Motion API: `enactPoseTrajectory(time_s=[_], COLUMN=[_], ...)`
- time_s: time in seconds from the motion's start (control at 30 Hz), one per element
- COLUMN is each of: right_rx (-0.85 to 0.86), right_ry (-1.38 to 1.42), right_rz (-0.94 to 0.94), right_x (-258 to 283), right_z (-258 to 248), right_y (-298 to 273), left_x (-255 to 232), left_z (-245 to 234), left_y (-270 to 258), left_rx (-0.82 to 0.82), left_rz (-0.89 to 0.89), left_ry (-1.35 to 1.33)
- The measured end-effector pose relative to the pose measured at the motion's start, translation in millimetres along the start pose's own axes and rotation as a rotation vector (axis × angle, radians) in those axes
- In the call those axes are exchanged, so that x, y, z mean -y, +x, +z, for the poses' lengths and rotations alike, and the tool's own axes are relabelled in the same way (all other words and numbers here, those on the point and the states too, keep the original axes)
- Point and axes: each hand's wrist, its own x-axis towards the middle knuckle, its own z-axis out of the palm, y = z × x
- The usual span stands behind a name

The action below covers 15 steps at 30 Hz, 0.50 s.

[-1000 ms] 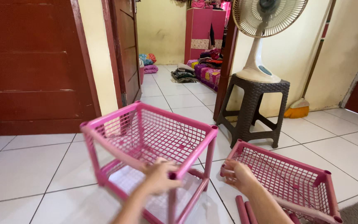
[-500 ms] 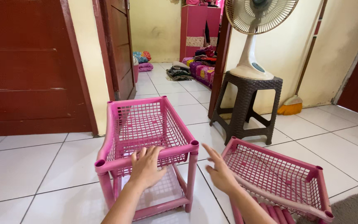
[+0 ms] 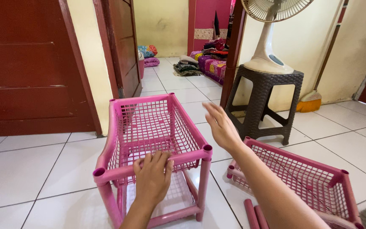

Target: The person assembles a pink plastic storage rack by inserting vertical poles into the frame and stacking a second basket on top. They then place a solid pink tray on the top of the assembled structure.

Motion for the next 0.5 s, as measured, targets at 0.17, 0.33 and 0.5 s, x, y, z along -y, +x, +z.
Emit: enactPoseTrajectory(time_s=[0.17,0.33,0.5], right_rx=[0.246,0.22,0.404], right_ry=[-0.529,0.138,0.332], right_rz=[0.11,0.265,0.254], right_x=[-10.9,-46.8,-58.2], right_z=[68.4,88.8,82.1], right_y=[1.0,0.3,-8.9], left_x=[2.0,14.4,50.4], left_z=[5.0,13.8,19.5], left_y=[-2.4,9.0,23.4], left_rx=[-0.014,-0.016,0.229], left_rz=[0.021,0.004,-0.179], left_ry=[-0.012,-0.035,0.026])
